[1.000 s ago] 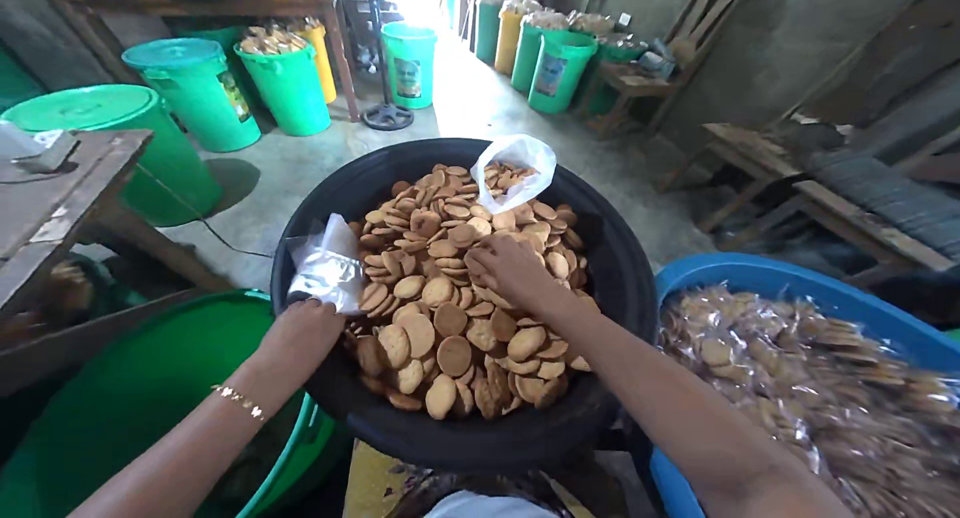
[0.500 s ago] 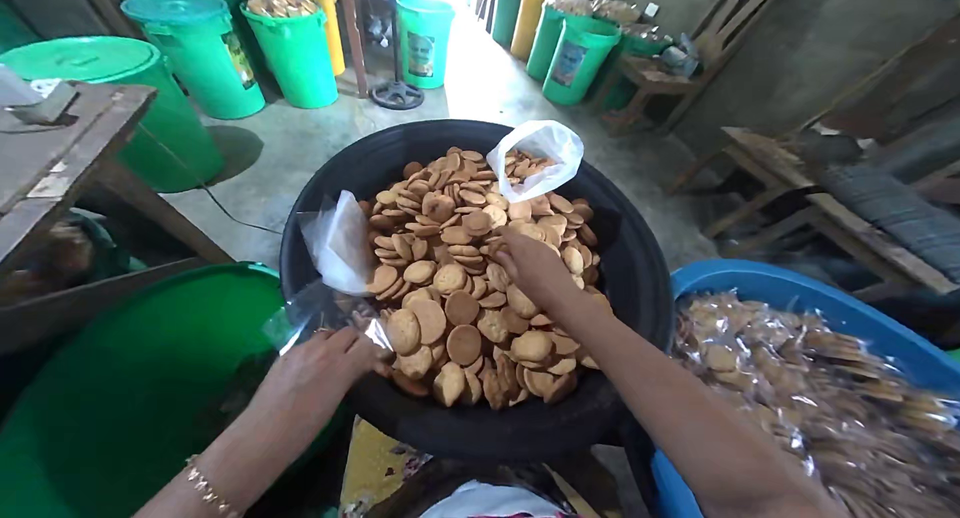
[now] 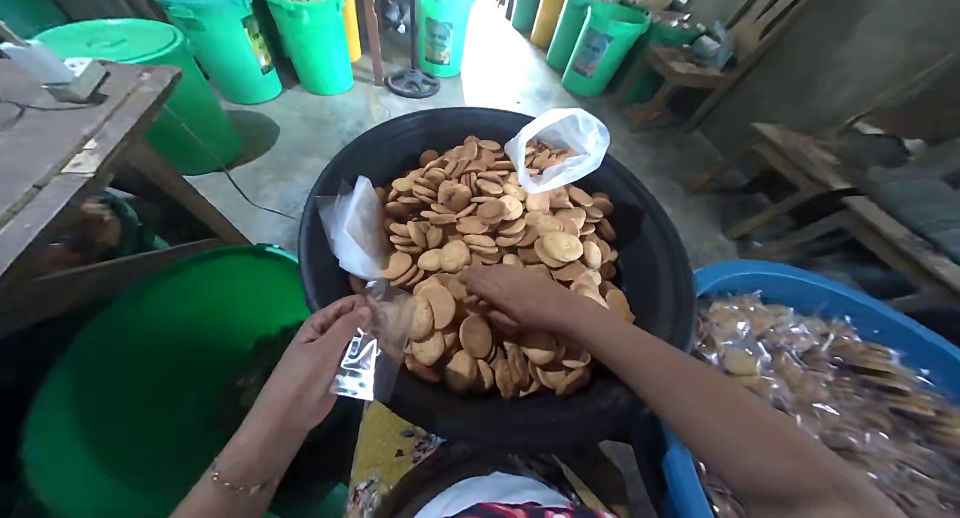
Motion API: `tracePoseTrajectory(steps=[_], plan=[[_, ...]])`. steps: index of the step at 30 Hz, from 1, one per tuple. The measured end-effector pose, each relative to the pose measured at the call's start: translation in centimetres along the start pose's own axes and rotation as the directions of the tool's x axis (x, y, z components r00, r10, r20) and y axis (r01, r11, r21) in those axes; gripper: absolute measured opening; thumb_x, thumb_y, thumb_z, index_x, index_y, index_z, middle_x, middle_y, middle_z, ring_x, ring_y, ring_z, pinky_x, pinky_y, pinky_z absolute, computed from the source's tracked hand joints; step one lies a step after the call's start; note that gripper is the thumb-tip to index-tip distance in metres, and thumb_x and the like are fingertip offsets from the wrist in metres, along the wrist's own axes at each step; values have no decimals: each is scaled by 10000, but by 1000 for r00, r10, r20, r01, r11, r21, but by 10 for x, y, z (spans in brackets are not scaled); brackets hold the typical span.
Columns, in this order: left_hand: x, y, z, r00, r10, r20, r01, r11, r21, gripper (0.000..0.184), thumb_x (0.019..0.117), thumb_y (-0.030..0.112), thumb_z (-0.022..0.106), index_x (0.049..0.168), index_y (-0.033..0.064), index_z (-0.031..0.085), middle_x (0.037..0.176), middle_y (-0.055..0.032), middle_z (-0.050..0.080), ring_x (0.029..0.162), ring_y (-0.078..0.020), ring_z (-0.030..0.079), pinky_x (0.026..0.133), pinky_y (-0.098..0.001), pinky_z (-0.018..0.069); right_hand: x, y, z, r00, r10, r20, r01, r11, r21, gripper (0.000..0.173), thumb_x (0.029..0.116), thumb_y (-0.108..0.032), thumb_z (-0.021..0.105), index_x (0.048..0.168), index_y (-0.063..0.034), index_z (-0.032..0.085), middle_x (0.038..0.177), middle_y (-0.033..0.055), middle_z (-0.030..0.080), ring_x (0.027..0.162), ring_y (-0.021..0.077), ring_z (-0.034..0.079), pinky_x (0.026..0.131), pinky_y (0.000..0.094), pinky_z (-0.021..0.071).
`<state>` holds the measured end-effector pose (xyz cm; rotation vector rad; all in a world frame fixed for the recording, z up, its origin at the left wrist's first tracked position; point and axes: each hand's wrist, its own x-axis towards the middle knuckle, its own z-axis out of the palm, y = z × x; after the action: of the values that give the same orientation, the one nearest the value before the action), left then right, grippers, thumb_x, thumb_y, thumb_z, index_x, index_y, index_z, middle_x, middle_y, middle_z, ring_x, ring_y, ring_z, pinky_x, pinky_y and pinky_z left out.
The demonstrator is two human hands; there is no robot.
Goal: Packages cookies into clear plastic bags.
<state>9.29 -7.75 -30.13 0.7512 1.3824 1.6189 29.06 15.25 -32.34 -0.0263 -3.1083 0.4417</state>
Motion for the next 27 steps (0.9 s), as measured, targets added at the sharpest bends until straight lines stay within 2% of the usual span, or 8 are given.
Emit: tracePoseTrajectory(steps=[3,6,10,12,16,19,23,27], plan=[[3,-2,3,989,124,-76,-126,992,-16,264,972,20,496,782,183,579,723,81,668,532,18,587,474,-136,501,13,-1,2,980,139,-141,-136,990,27,401,1058,-181,517,1416,-2,543,1332,213,642,1248,371,625,1058,516,490],[5,-5,2,951,273,-146,-248,954,166,152,969,17,563,940,144,486,742,89,613,569,-11,606,519,-179,553,25,1,11,983,173,-67,-169,984,51,469,954,-54,641,1414,-4,562,1387,243,591,1324,418,541,1106,558,419],[-2,-3,-16,823,567,-34,-447,683,577,193,1006,70,521,1125,-25,639,1016,37,696,872,44,644,778,-142,555,7,-27,-5,948,317,-5,-305,917,259,449,991,-257,636,1320,45,597,1333,259,590,1270,406,555,1081,547,435],[-7,-2,-19,782,623,15,-457,557,693,226,1002,126,538,1089,-38,667,1020,-31,692,832,42,635,734,-127,548,-11,-55,-8,916,366,166,-401,846,350,513,995,-305,637,1369,41,576,1439,280,511,1331,424,512,1097,570,422],[-4,-8,7,749,649,134,-450,350,821,233,978,163,585,1046,-27,702,1041,-166,689,839,-97,658,730,-192,553,-17,-91,21,873,447,194,-487,816,312,477,984,-243,624,1368,34,564,1590,271,361,1501,393,335,1209,491,319],[5,-19,33,739,627,247,-494,255,831,229,964,94,567,1097,-20,716,1122,-201,698,942,-188,700,820,-253,574,-13,-98,15,795,573,198,-606,762,228,555,949,-128,659,1436,71,481,1546,255,440,1447,366,436,1174,466,376],[17,-35,53,723,573,386,-578,195,793,295,958,41,534,1186,-5,715,1243,-191,692,1137,-283,691,962,-347,561,-29,-100,7,726,684,75,-686,710,160,500,955,-99,639,1409,45,489,1302,276,612,1166,425,646,936,541,539],[32,-50,68,727,455,515,-624,125,771,249,936,-11,583,1124,5,744,1161,-178,723,1044,-369,717,868,-492,597,-38,-80,23,776,629,-50,-620,775,124,516,987,-44,560,1491,18,471,1351,264,607,1260,416,605,1013,526,517]])
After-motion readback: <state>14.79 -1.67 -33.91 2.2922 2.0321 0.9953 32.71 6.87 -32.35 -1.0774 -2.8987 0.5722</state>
